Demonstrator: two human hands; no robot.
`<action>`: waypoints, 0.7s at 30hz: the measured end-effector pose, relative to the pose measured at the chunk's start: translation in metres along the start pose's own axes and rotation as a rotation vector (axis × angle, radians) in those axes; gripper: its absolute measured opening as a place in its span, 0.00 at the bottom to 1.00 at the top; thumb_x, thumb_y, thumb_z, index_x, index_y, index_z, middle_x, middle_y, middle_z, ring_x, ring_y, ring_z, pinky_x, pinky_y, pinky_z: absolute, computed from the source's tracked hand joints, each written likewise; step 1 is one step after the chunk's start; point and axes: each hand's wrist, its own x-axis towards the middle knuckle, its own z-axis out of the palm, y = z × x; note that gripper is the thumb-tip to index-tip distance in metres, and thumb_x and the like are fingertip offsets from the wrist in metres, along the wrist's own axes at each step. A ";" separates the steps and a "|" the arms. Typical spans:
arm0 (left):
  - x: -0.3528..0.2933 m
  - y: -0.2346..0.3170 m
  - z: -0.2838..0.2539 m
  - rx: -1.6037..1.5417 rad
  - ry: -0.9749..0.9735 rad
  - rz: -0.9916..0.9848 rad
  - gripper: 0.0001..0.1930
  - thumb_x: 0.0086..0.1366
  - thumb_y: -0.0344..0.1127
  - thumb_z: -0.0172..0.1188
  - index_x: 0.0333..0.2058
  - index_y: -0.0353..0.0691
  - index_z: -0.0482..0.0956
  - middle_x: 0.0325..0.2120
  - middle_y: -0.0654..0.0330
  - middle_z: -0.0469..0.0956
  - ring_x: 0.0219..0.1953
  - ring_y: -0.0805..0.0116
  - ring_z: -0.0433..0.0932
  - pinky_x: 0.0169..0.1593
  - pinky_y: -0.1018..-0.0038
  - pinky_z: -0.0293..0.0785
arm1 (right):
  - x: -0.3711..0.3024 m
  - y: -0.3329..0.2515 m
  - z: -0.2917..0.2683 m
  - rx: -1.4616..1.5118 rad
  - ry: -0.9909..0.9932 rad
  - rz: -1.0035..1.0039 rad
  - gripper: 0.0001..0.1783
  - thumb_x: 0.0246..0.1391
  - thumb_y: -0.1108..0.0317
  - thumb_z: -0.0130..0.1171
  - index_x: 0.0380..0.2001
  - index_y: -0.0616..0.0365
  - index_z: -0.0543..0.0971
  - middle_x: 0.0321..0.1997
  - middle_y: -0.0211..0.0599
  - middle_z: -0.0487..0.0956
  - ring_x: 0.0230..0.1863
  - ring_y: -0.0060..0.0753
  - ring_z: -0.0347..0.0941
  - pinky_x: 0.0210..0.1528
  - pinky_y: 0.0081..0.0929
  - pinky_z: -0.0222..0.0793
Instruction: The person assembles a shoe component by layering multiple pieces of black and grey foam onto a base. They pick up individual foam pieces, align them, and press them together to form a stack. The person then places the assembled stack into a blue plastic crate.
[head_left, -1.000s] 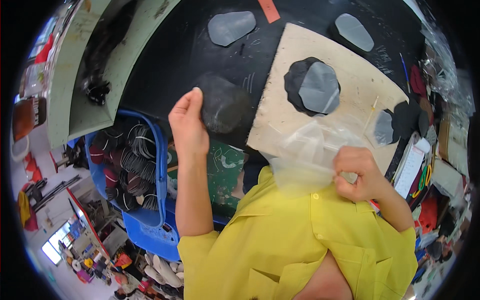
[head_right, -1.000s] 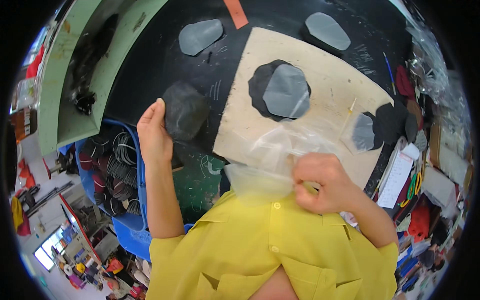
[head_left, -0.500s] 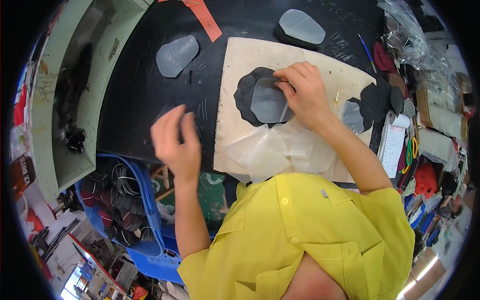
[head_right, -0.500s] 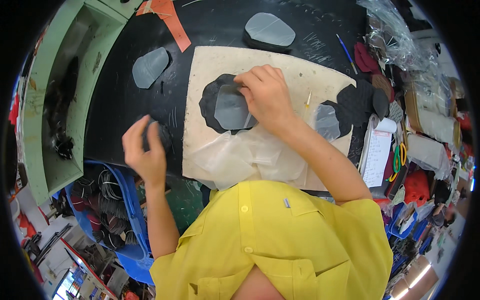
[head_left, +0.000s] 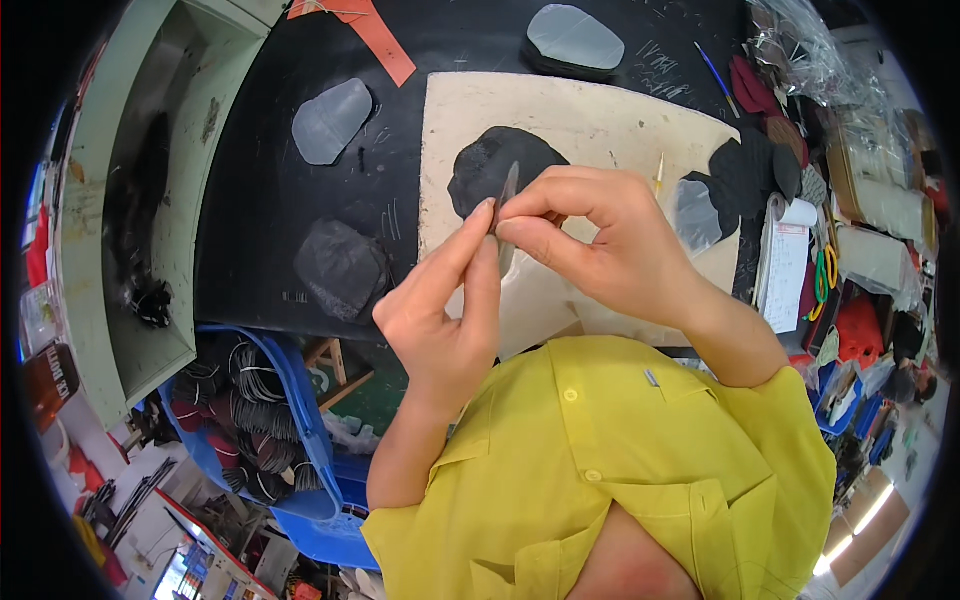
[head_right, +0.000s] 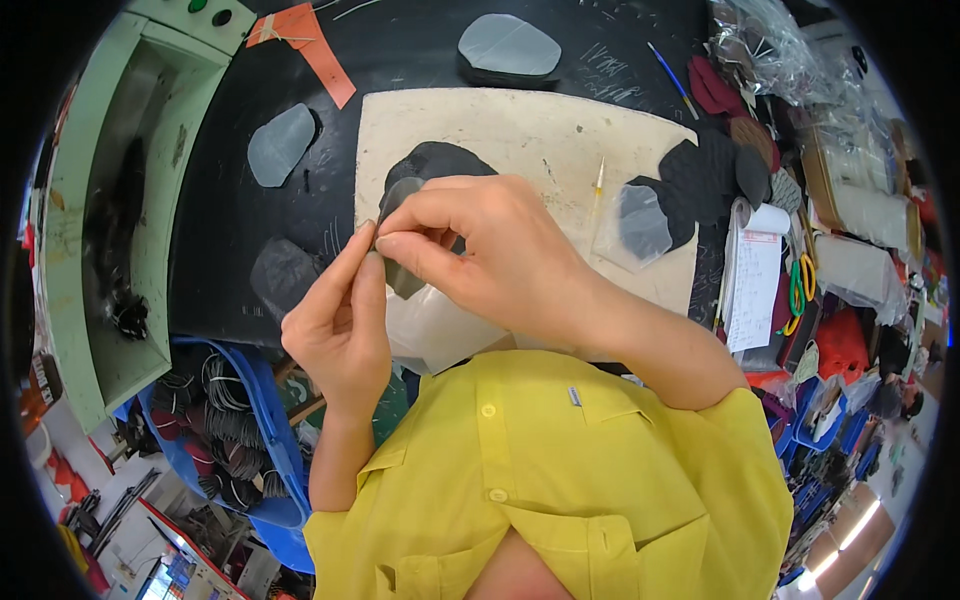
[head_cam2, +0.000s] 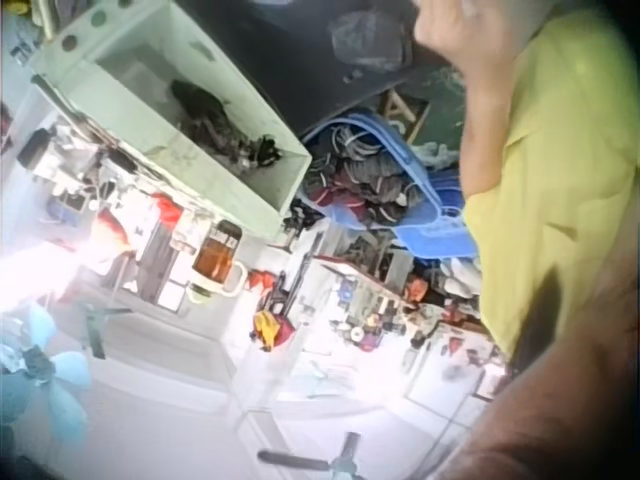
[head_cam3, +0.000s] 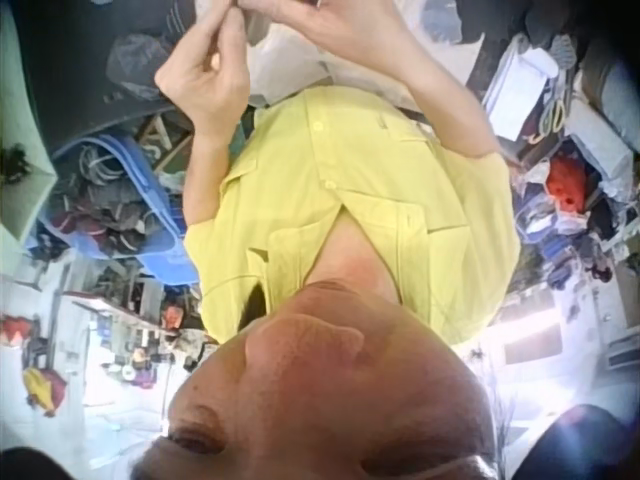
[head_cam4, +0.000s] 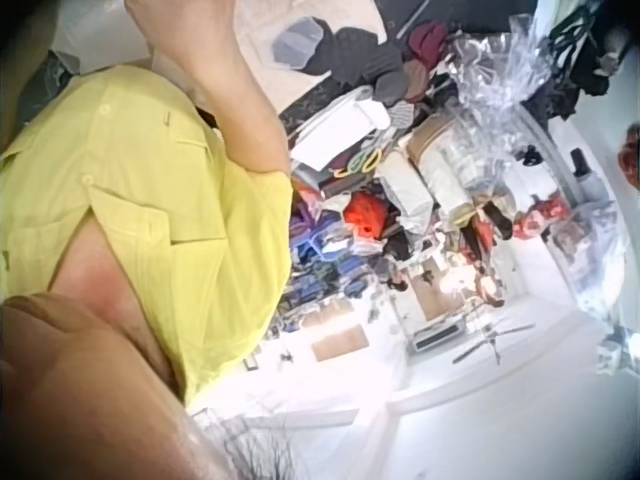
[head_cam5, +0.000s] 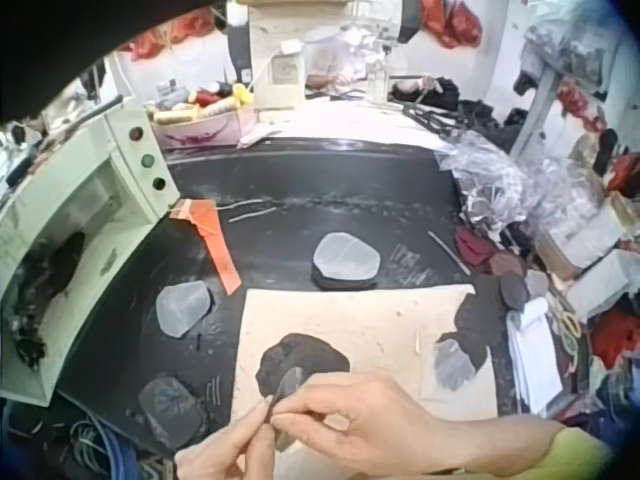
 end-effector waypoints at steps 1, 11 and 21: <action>-0.002 -0.002 0.000 0.034 0.012 0.082 0.14 0.58 0.18 0.60 0.44 0.32 0.82 0.35 0.49 0.84 0.34 0.69 0.84 0.37 0.80 0.77 | 0.001 -0.001 -0.001 0.040 -0.041 0.040 0.05 0.51 0.72 0.62 0.30 0.64 0.81 0.24 0.35 0.79 0.25 0.26 0.75 0.29 0.22 0.71; -0.016 0.001 -0.007 -0.260 -0.028 -0.179 0.12 0.62 0.22 0.59 0.45 0.31 0.81 0.33 0.57 0.84 0.30 0.81 0.79 0.34 0.85 0.73 | -0.002 -0.005 -0.004 0.325 -0.169 0.296 0.02 0.52 0.78 0.58 0.27 0.66 0.79 0.28 0.28 0.76 0.31 0.15 0.70 0.32 0.17 0.66; -0.020 0.001 -0.004 -0.400 0.028 -0.286 0.12 0.63 0.23 0.60 0.45 0.30 0.81 0.32 0.59 0.83 0.30 0.82 0.77 0.35 0.85 0.73 | -0.009 -0.006 0.017 0.058 -0.007 -0.025 0.00 0.48 0.80 0.55 0.26 0.65 0.74 0.25 0.33 0.73 0.26 0.23 0.68 0.30 0.21 0.64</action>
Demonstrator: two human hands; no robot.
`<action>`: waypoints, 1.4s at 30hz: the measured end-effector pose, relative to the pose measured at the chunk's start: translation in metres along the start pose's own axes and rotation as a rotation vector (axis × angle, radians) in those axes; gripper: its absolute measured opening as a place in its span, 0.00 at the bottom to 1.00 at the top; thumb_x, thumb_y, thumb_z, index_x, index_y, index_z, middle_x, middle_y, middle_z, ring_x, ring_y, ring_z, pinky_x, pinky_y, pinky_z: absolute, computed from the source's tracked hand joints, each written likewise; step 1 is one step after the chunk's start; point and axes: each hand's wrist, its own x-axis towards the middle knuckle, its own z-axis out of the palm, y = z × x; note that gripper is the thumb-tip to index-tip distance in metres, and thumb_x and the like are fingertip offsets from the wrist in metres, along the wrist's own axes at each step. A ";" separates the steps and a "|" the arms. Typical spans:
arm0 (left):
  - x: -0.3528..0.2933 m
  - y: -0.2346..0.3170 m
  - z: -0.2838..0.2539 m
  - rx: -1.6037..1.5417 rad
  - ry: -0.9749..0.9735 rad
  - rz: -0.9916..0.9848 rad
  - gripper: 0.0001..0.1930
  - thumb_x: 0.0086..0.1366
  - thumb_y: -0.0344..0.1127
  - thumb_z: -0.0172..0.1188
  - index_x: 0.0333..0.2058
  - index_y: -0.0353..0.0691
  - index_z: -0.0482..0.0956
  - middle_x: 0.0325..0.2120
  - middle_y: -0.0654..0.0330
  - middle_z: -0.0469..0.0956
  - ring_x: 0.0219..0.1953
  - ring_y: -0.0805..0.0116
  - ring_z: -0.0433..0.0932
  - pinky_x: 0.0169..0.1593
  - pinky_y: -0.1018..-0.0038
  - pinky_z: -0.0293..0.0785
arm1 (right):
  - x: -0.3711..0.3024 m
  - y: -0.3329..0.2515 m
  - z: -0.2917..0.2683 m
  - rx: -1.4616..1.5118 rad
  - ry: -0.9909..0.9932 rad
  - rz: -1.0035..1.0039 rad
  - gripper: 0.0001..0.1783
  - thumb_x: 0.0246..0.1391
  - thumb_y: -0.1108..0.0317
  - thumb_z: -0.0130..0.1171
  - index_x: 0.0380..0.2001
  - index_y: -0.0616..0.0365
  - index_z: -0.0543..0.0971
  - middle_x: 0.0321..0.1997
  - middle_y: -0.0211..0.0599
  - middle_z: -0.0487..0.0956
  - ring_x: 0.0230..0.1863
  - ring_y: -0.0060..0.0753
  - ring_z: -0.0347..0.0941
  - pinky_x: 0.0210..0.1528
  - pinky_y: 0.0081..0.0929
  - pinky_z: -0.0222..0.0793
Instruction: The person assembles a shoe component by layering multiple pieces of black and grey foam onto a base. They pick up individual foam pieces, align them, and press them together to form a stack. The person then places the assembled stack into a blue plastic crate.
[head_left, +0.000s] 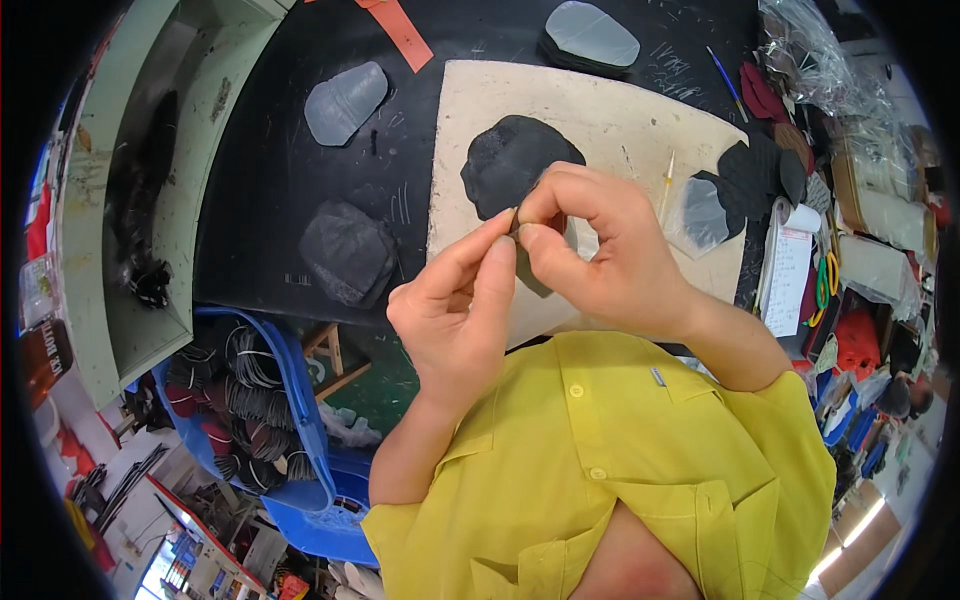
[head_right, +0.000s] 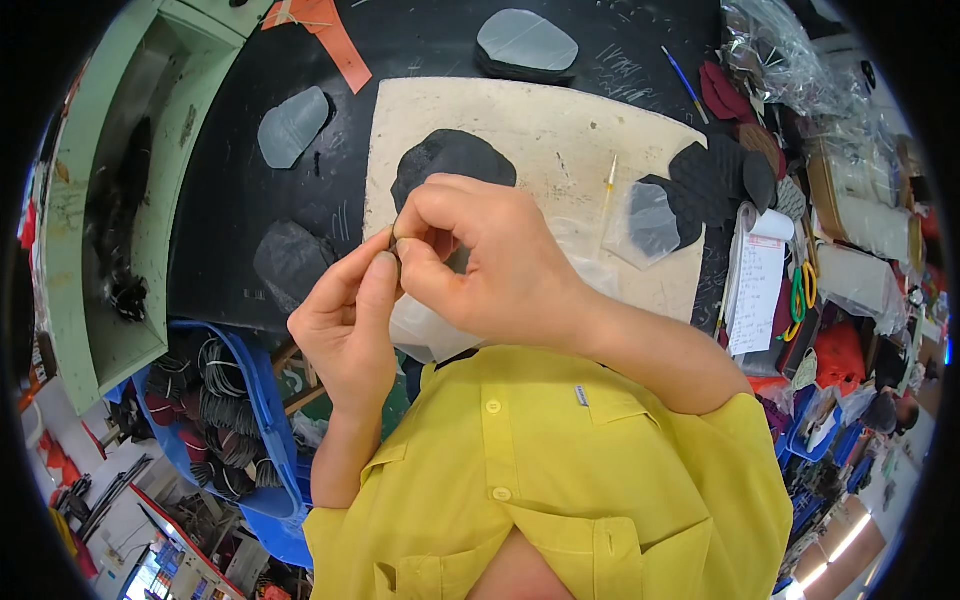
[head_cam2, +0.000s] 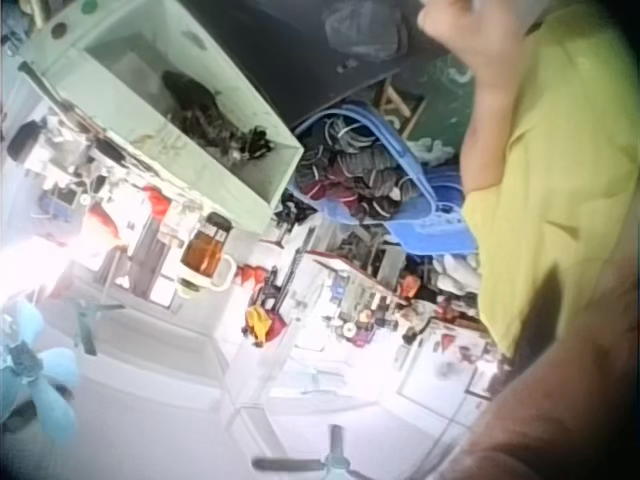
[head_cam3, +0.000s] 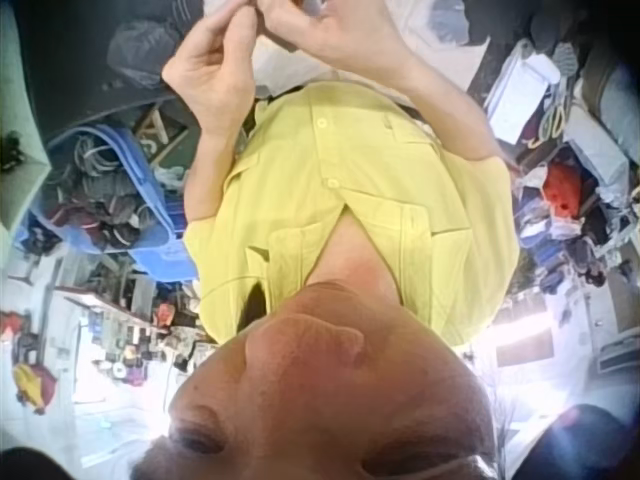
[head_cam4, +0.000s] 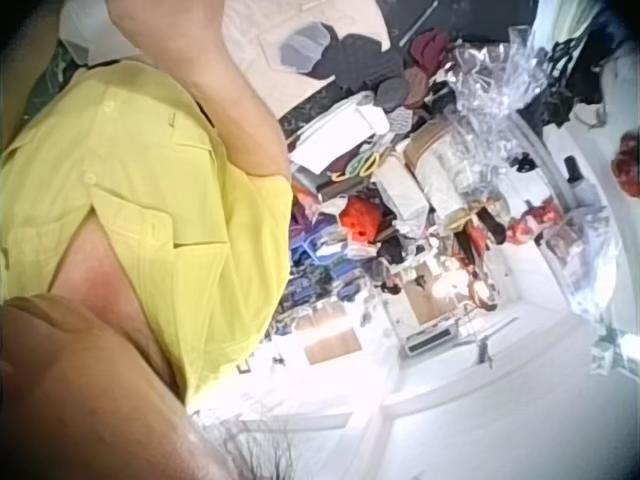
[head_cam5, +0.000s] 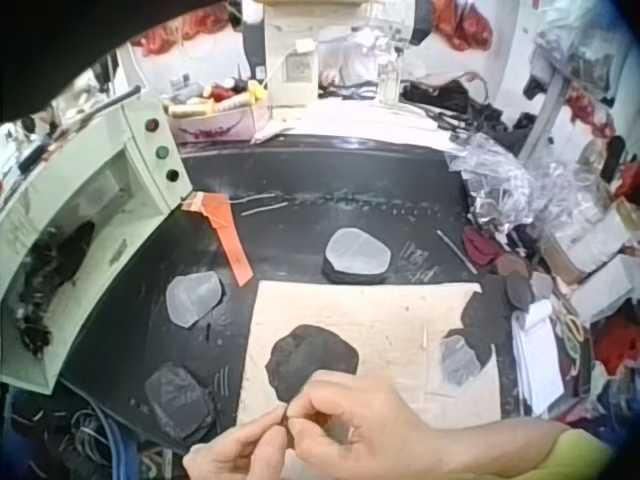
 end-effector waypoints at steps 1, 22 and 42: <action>0.001 0.001 0.000 -0.115 0.015 -0.101 0.12 0.62 0.23 0.60 0.46 0.30 0.80 0.33 0.58 0.83 0.31 0.81 0.78 0.36 0.85 0.74 | 0.000 0.000 0.002 -0.024 0.010 -0.027 0.01 0.48 0.80 0.54 0.26 0.65 0.73 0.25 0.34 0.72 0.26 0.25 0.68 0.29 0.22 0.64; -0.001 -0.003 -0.001 0.427 0.079 0.320 0.11 0.60 0.23 0.61 0.42 0.29 0.82 0.30 0.53 0.84 0.27 0.74 0.83 0.34 0.81 0.77 | 0.001 0.000 0.003 -0.047 -0.001 0.007 0.04 0.46 0.74 0.59 0.23 0.64 0.76 0.22 0.37 0.75 0.23 0.31 0.75 0.25 0.23 0.69; 0.000 -0.012 0.001 -0.587 0.037 -0.417 0.12 0.65 0.34 0.61 0.41 0.31 0.79 0.31 0.63 0.79 0.32 0.81 0.75 0.39 0.80 0.74 | -0.005 0.011 0.005 -0.090 -0.014 -0.084 0.02 0.39 0.81 0.55 0.20 0.63 0.73 0.21 0.35 0.72 0.23 0.27 0.70 0.28 0.23 0.66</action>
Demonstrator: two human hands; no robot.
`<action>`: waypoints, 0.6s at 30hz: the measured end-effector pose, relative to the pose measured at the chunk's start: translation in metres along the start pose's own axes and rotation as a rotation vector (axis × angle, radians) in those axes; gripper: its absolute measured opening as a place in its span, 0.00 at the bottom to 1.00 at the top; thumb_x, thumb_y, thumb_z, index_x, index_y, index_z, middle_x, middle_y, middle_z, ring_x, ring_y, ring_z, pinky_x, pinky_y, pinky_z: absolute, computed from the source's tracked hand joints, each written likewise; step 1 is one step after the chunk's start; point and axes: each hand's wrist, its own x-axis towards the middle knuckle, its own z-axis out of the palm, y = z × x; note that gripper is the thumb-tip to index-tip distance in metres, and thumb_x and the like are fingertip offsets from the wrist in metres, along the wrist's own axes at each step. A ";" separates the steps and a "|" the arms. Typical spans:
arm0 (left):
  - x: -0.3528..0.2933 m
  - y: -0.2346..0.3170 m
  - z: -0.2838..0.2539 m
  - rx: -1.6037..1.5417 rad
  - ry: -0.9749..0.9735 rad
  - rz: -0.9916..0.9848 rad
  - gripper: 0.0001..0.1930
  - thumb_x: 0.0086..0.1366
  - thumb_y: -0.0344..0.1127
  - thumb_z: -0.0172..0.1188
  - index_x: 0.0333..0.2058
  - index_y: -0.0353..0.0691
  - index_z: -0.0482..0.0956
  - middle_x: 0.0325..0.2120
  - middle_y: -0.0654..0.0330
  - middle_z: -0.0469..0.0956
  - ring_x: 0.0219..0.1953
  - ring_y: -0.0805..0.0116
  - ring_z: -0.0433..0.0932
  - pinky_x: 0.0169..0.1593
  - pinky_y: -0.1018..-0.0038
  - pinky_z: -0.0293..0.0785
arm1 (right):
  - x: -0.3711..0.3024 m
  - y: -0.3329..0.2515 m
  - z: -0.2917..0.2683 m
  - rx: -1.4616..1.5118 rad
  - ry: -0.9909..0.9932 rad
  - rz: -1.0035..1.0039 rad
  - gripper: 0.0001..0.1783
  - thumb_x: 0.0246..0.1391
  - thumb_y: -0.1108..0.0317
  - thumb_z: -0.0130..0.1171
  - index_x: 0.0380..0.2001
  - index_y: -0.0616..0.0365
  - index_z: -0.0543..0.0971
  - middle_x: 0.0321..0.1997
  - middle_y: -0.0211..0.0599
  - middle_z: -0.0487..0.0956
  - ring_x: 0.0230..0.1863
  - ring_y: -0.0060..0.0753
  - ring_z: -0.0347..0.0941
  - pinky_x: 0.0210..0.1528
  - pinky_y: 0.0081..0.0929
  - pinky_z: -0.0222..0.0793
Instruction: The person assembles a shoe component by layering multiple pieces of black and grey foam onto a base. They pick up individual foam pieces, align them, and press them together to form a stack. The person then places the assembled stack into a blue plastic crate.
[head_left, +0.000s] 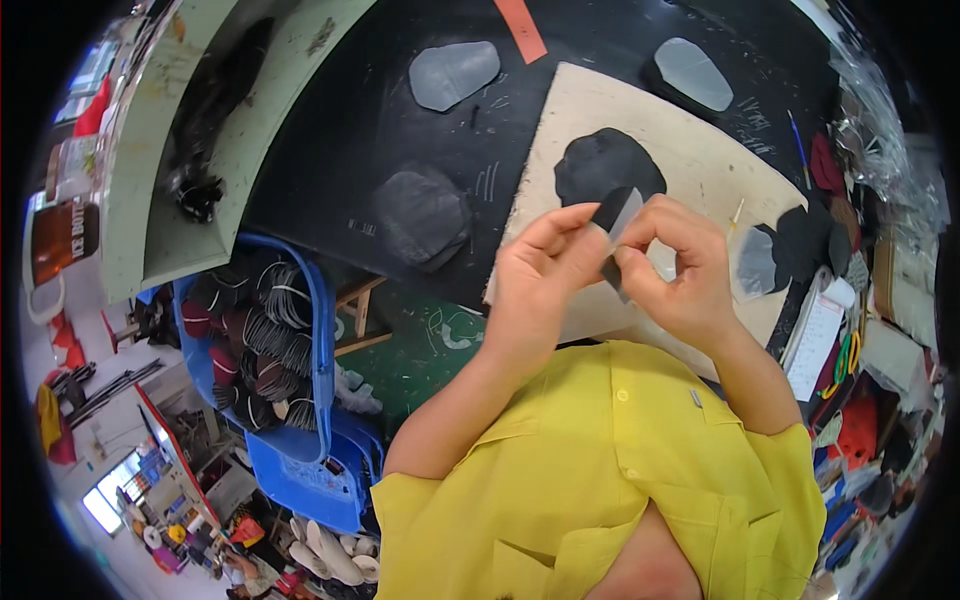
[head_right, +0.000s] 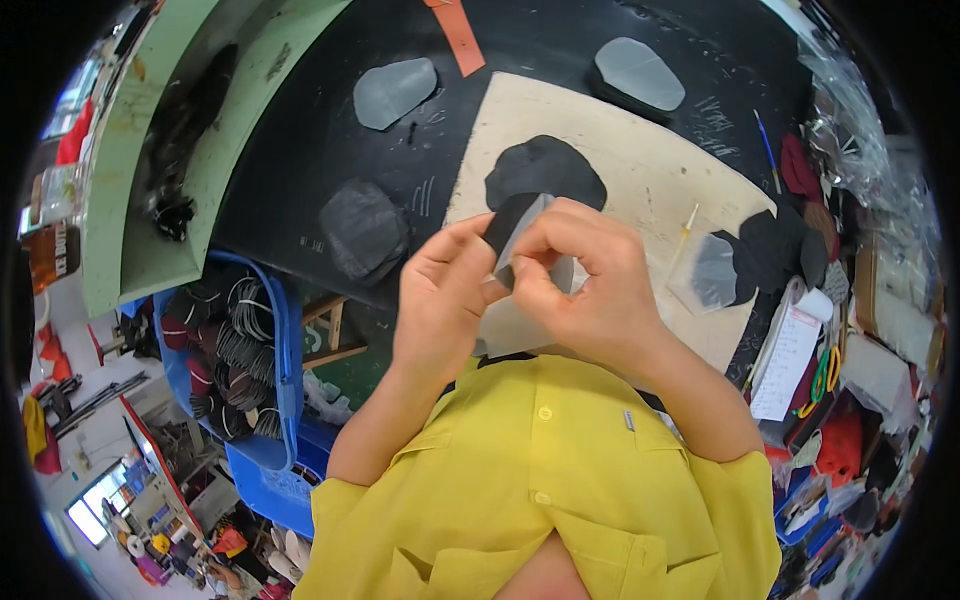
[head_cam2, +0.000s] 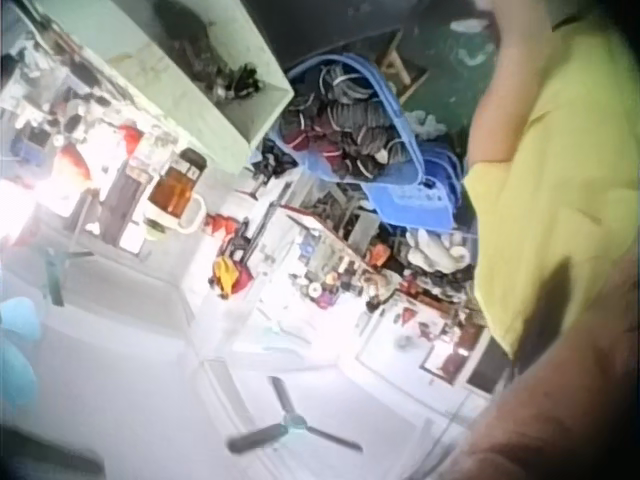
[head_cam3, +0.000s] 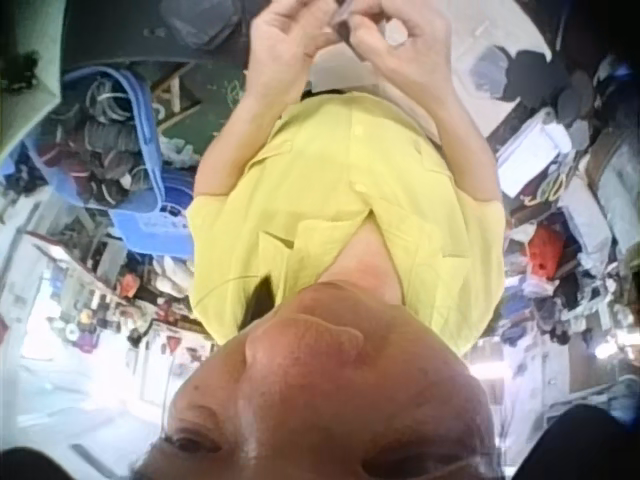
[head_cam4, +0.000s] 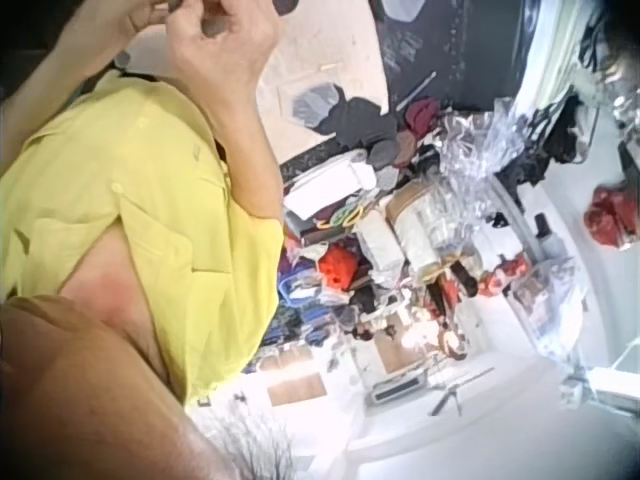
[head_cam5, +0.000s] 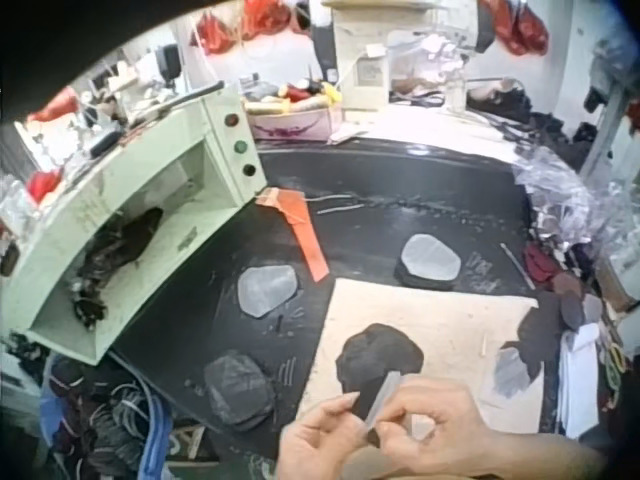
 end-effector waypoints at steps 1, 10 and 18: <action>-0.003 -0.001 0.005 0.041 -0.039 0.048 0.11 0.64 0.34 0.62 0.41 0.31 0.79 0.31 0.63 0.80 0.32 0.82 0.75 0.40 0.80 0.73 | -0.002 -0.001 -0.001 -0.024 0.006 0.031 0.02 0.38 0.81 0.55 0.19 0.63 0.73 0.21 0.34 0.72 0.24 0.26 0.70 0.28 0.23 0.66; -0.004 -0.001 -0.009 0.873 0.015 0.792 0.06 0.59 0.23 0.64 0.36 0.34 0.81 0.27 0.65 0.80 0.26 0.81 0.74 0.31 0.83 0.71 | -0.008 -0.001 0.011 0.251 -0.064 0.286 0.11 0.55 0.69 0.60 0.24 0.63 0.71 0.22 0.31 0.71 0.24 0.19 0.70 0.28 0.19 0.66; -0.001 0.086 -0.085 0.415 0.494 0.696 0.06 0.65 0.26 0.59 0.40 0.34 0.78 0.35 0.60 0.80 0.29 0.79 0.76 0.31 0.83 0.72 | -0.049 0.007 -0.064 -0.010 -0.210 0.409 0.09 0.55 0.71 0.60 0.25 0.63 0.73 0.24 0.34 0.76 0.24 0.22 0.74 0.27 0.20 0.66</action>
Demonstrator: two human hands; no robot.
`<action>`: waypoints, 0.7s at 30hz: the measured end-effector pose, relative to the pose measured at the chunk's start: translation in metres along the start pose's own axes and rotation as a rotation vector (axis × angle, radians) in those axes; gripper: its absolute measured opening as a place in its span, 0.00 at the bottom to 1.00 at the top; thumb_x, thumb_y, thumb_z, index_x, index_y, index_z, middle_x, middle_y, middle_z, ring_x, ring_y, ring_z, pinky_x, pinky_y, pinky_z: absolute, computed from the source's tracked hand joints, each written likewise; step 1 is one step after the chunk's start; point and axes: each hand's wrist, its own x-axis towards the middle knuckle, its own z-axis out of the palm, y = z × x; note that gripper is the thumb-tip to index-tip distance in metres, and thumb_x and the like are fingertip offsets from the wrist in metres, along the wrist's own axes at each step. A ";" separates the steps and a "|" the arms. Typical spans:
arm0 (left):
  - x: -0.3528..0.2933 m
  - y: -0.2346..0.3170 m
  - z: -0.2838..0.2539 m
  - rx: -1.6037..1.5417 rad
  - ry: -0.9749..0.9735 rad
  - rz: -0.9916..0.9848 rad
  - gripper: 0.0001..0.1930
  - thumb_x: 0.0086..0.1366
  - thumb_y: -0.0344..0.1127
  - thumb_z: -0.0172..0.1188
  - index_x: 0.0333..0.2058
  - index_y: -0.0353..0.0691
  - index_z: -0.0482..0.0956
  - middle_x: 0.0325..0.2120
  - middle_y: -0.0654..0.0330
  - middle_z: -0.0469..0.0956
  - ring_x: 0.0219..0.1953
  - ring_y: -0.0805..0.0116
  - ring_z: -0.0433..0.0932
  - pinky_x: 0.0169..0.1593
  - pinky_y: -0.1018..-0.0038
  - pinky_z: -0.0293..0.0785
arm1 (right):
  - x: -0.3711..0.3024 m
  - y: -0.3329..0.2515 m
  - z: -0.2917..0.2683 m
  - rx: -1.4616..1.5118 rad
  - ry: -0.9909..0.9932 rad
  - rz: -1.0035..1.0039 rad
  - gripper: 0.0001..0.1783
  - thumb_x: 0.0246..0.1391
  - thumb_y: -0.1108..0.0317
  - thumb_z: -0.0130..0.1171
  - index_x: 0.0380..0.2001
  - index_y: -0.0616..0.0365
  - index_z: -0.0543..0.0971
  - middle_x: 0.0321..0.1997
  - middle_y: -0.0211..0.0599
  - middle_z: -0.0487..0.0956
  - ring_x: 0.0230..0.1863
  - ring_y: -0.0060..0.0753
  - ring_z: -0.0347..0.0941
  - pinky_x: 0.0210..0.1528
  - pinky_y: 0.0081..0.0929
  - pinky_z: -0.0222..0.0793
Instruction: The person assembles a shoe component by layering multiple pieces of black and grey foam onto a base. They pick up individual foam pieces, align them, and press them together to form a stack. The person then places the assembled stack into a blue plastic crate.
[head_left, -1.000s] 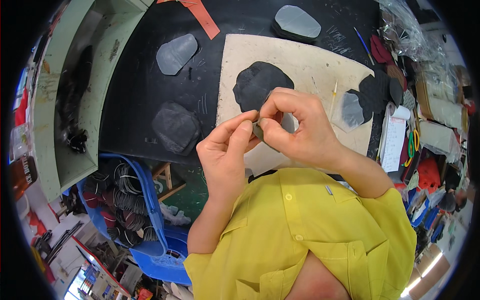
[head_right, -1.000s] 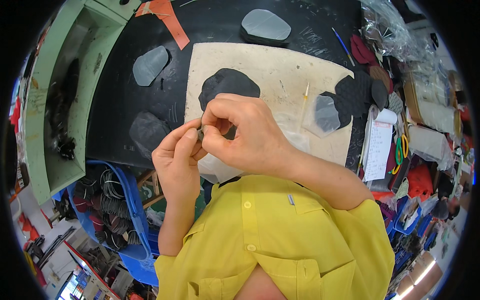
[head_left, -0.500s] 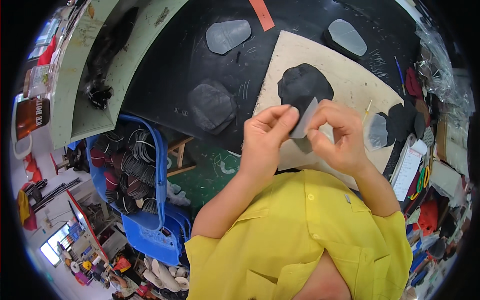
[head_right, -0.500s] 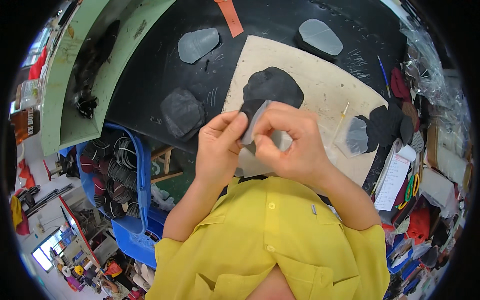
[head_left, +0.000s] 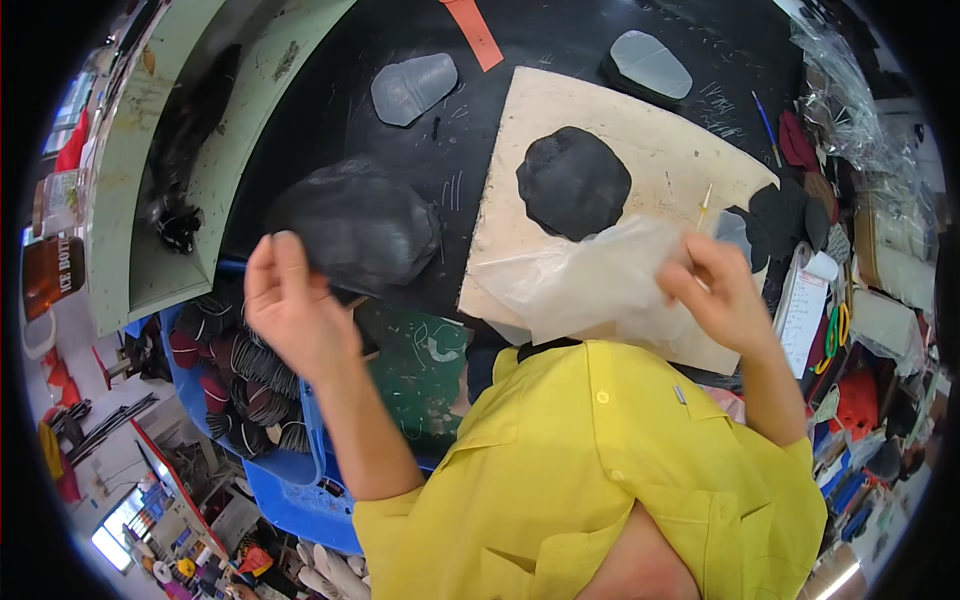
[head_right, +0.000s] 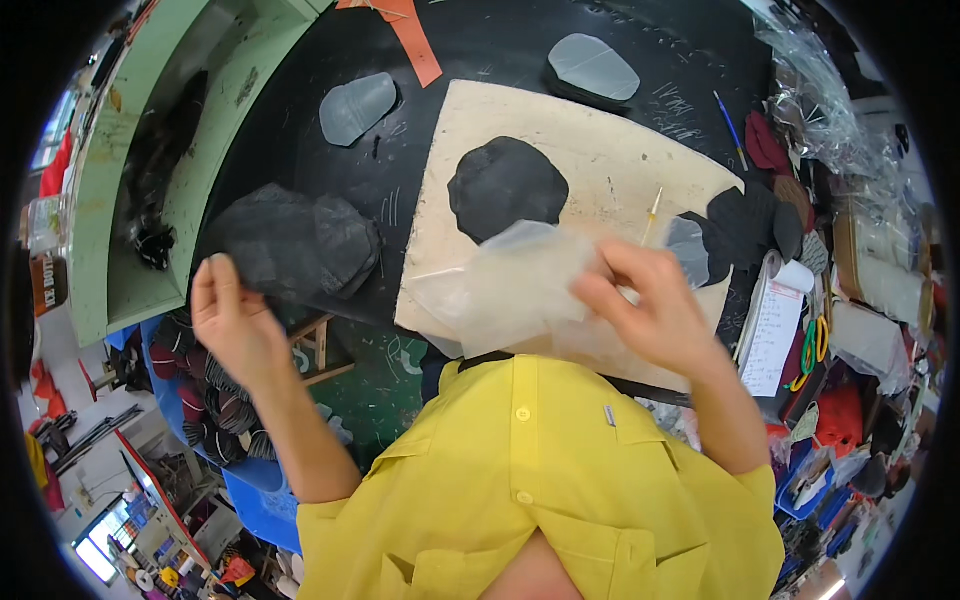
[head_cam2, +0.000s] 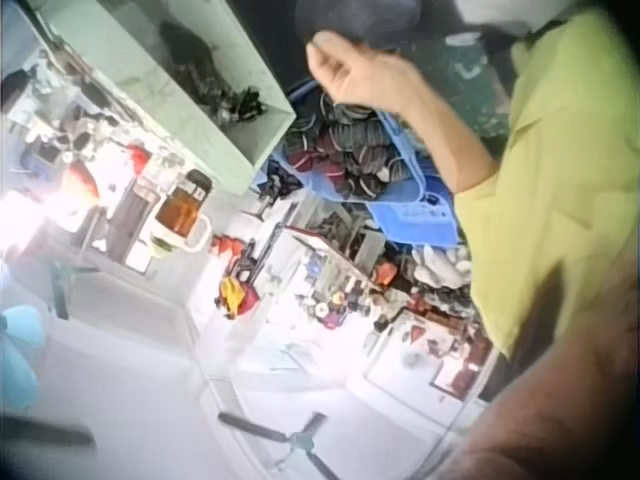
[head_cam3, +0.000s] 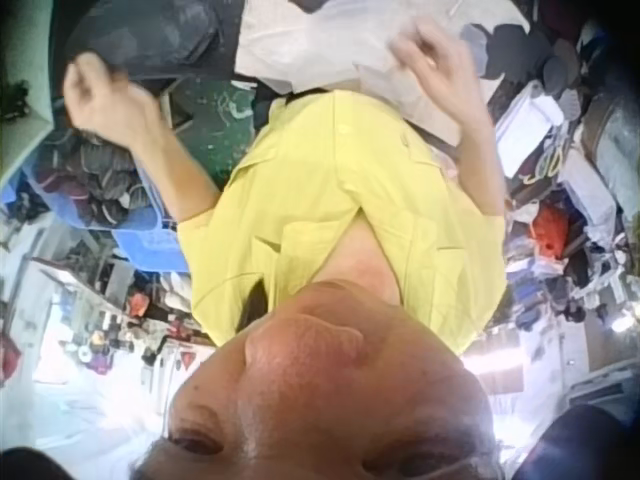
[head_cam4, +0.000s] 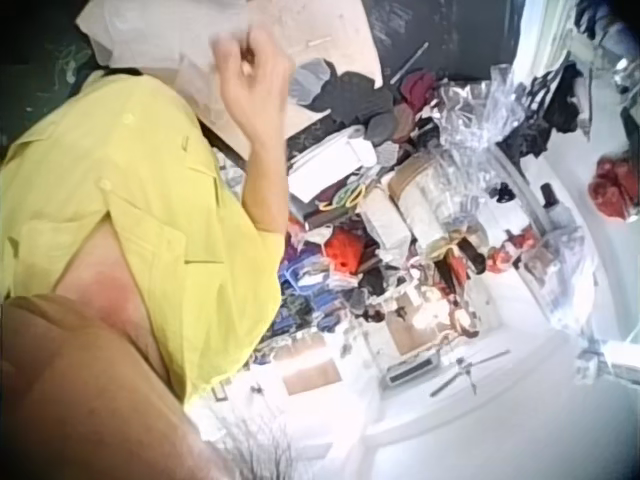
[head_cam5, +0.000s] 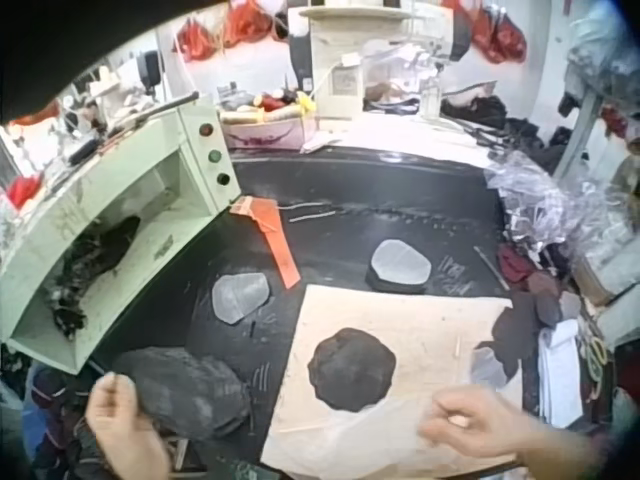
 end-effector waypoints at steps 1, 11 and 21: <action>0.008 0.010 -0.013 -0.062 -0.038 -0.011 0.07 0.66 0.26 0.58 0.41 0.33 0.78 0.35 0.59 0.80 0.29 0.79 0.76 0.31 0.83 0.72 | -0.011 0.008 -0.018 -0.127 -0.195 0.006 0.07 0.54 0.71 0.61 0.27 0.63 0.75 0.26 0.35 0.78 0.24 0.24 0.74 0.28 0.21 0.67; 0.054 -0.057 -0.038 0.425 -0.521 -0.244 0.10 0.59 0.31 0.66 0.38 0.34 0.82 0.31 0.65 0.79 0.32 0.79 0.74 0.37 0.80 0.69 | 0.069 0.015 -0.024 -0.325 0.131 0.041 0.17 0.45 0.63 0.69 0.32 0.62 0.76 0.30 0.38 0.78 0.29 0.29 0.74 0.32 0.26 0.68; 0.021 -0.052 -0.006 0.789 -0.337 0.351 0.17 0.52 0.32 0.70 0.41 0.36 0.81 0.42 0.56 0.79 0.43 0.62 0.78 0.45 0.72 0.73 | 0.135 0.036 0.015 -0.486 0.106 -0.132 0.19 0.41 0.69 0.69 0.38 0.60 0.75 0.35 0.44 0.79 0.39 0.45 0.76 0.41 0.35 0.71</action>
